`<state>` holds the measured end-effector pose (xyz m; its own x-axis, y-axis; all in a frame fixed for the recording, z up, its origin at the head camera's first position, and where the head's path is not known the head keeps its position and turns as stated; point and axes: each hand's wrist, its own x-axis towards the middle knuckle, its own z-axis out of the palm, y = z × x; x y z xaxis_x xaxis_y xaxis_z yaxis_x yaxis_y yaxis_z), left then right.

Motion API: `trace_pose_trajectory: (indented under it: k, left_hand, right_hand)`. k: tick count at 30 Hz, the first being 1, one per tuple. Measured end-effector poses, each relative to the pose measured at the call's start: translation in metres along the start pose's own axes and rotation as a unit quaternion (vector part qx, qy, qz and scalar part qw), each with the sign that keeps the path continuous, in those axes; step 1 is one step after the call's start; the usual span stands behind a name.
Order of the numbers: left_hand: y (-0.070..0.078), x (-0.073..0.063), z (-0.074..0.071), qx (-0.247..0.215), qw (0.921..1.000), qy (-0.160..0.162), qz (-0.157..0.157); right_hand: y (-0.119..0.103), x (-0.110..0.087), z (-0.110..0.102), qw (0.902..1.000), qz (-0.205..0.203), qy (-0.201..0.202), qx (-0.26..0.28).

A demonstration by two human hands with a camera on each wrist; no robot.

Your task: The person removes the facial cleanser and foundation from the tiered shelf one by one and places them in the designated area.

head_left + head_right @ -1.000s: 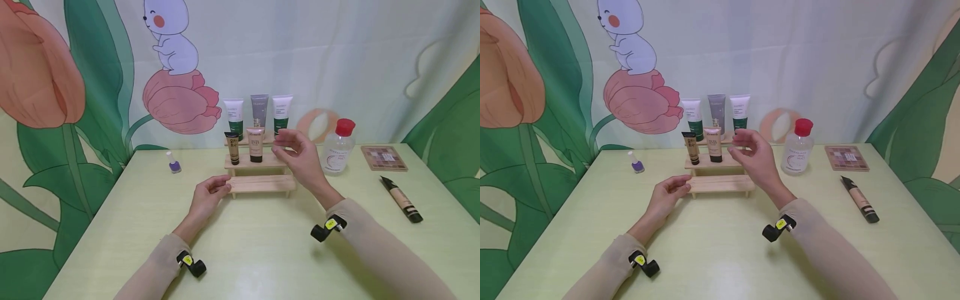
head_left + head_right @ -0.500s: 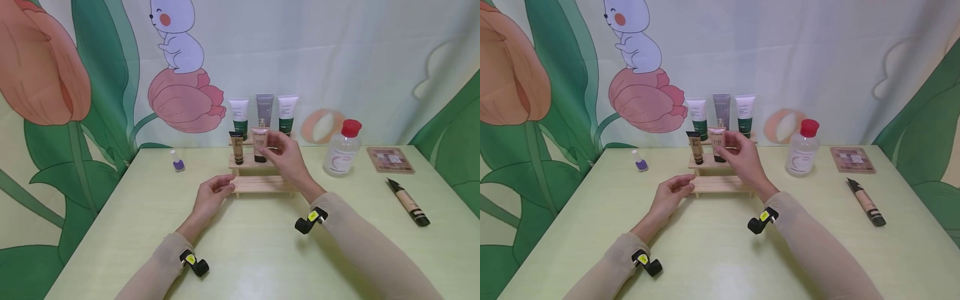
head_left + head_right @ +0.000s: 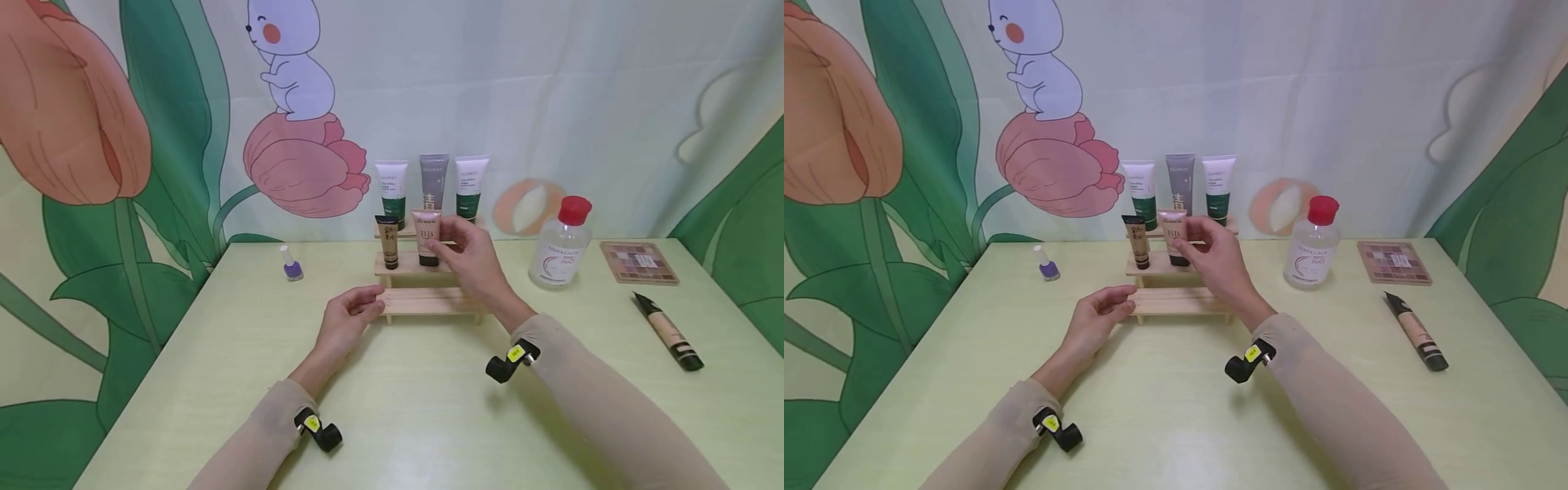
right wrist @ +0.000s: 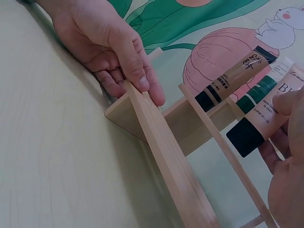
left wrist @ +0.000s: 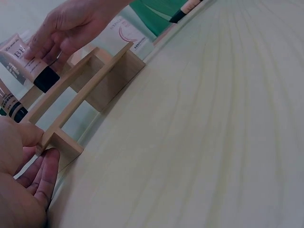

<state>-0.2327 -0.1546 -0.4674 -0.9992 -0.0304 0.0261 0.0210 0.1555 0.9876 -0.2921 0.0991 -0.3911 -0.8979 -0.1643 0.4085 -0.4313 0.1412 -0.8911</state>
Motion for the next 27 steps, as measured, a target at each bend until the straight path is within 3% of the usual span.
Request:
trace_pose_trajectory:
  k: [12,27]
  left_hand:
    - [0.0,0.001,0.0,0.002,1.0,0.002,-0.006]
    - [-0.001,0.001,0.001,0.005,0.9999,0.002,-0.016]
  right_hand:
    - [-0.009,-0.008,-0.032,0.9994,-0.018,0.026,-0.01]
    - [-0.025,-0.039,-0.107,0.9903,-0.025,0.114,-0.076]
